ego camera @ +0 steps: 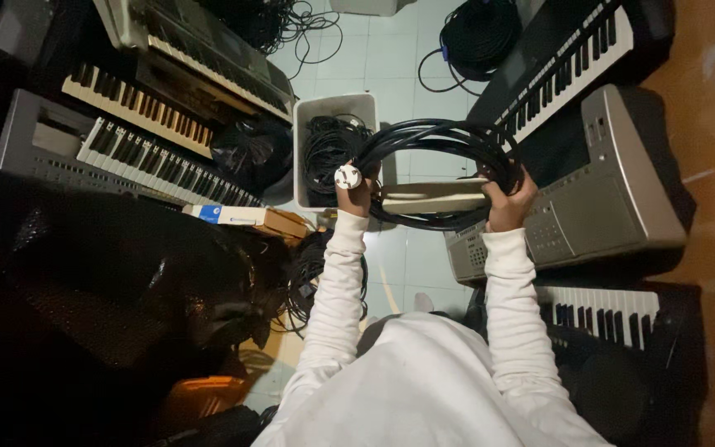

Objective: The person picks up a coil of black cable and places it into a white plastic bin with other cables and power strips.

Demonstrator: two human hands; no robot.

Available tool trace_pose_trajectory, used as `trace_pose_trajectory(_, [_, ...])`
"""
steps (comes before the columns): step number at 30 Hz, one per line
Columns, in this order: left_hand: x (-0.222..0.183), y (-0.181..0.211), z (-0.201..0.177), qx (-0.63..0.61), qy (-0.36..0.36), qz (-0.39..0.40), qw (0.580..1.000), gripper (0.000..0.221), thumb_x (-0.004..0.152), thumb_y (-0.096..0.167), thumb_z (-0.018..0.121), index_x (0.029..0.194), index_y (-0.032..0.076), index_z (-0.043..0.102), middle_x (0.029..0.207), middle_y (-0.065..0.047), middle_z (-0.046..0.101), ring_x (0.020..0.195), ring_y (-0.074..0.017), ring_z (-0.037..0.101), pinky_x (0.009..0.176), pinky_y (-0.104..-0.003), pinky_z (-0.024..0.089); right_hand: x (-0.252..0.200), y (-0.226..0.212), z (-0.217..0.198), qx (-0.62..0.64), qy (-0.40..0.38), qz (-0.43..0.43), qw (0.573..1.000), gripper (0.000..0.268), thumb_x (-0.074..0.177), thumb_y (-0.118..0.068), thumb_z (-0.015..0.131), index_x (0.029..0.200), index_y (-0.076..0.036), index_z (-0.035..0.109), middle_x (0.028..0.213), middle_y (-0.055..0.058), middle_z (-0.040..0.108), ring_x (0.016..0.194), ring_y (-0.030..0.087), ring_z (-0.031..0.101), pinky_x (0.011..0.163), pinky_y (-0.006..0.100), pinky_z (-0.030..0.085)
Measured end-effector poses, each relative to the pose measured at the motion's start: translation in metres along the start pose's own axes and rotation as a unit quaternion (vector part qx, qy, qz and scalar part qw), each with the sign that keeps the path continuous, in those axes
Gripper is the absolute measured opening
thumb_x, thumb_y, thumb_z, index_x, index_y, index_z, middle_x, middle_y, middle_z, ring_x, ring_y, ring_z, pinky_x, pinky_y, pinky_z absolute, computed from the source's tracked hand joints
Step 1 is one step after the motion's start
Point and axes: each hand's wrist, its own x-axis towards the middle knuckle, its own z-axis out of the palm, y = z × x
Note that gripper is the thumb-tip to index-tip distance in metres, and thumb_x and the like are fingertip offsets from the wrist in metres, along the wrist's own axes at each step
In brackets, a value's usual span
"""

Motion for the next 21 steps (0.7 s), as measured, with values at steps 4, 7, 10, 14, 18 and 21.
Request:
trace_pose_trajectory(4, [0.011, 0.026, 0.017, 0.054, -0.036, 0.011, 0.998, 0.044, 0.081, -0.006, 0.063, 0.125, -0.006, 0.06, 0.101, -0.012, 0.076, 0.089, -0.0208, 0.072, 0.08, -0.032, 0.059, 0.02, 0.009, -0.009, 0.118, 0.054, 0.021, 0.991, 0.05, 0.072, 0.012, 0.069, 0.118, -0.001, 0.056, 0.103, 0.008, 0.068, 0.091, 0.019, 0.071, 0.087, 0.033, 0.058])
trace_pose_trajectory(7, [0.015, 0.066, 0.023, -0.095, -0.087, 0.075, 0.989, 0.036, 0.09, -0.008, 0.056, 0.126, -0.005, 0.06, 0.108, -0.013, 0.076, 0.1, -0.0195, 0.073, 0.092, -0.033, 0.058, 0.032, 0.004, -0.021, 0.095, 0.026, 0.03, 0.995, 0.038, 0.079, 0.013, 0.068, 0.116, 0.004, 0.061, 0.101, 0.013, 0.07, 0.092, 0.023, 0.072, 0.089, 0.034, 0.058])
trace_pose_trajectory(10, [0.022, 0.104, 0.03, -0.213, -0.128, -0.004, 0.969, 0.027, 0.093, -0.007, 0.059, 0.119, -0.003, 0.061, 0.104, -0.011, 0.075, 0.099, -0.0175, 0.073, 0.09, -0.032, 0.061, 0.038, 0.009, -0.027, 0.102, 0.036, 0.044, 0.993, 0.039, 0.076, 0.01, 0.068, 0.114, 0.003, 0.061, 0.099, 0.011, 0.07, 0.089, 0.023, 0.071, 0.085, 0.035, 0.059])
trace_pose_trajectory(14, [0.033, 0.11, 0.04, -0.106, -0.086, -0.025, 0.99, 0.027, 0.091, -0.004, 0.069, 0.117, -0.004, 0.063, 0.096, -0.012, 0.075, 0.086, -0.0174, 0.073, 0.075, -0.032, 0.059, 0.05, 0.025, -0.034, 0.036, 0.014, -0.013, 0.999, 0.022, 0.086, 0.008, 0.073, 0.103, 0.006, 0.06, 0.098, 0.009, 0.064, 0.09, 0.02, 0.06, 0.088, 0.035, 0.053])
trace_pose_trajectory(18, [0.042, 0.075, 0.044, -0.06, -0.016, 0.037, 0.997, 0.041, 0.086, -0.006, 0.063, 0.127, -0.005, 0.061, 0.102, -0.013, 0.072, 0.088, -0.0182, 0.069, 0.078, -0.032, 0.056, 0.057, 0.015, -0.011, 0.073, 0.046, 0.034, 0.996, 0.031, 0.077, 0.004, 0.072, 0.106, 0.0, 0.062, 0.097, 0.003, 0.063, 0.086, 0.016, 0.059, 0.081, 0.031, 0.05])
trace_pose_trajectory(21, [0.058, 0.047, 0.046, -0.069, 0.003, 0.024, 0.997, 0.045, 0.086, -0.003, 0.06, 0.131, -0.005, 0.058, 0.097, -0.01, 0.067, 0.08, -0.0167, 0.064, 0.071, -0.03, 0.054, 0.076, 0.014, 0.006, 0.058, 0.051, 0.043, 0.996, 0.034, 0.074, 0.003, 0.072, 0.106, 0.0, 0.063, 0.09, 0.001, 0.062, 0.08, 0.014, 0.057, 0.074, 0.029, 0.048])
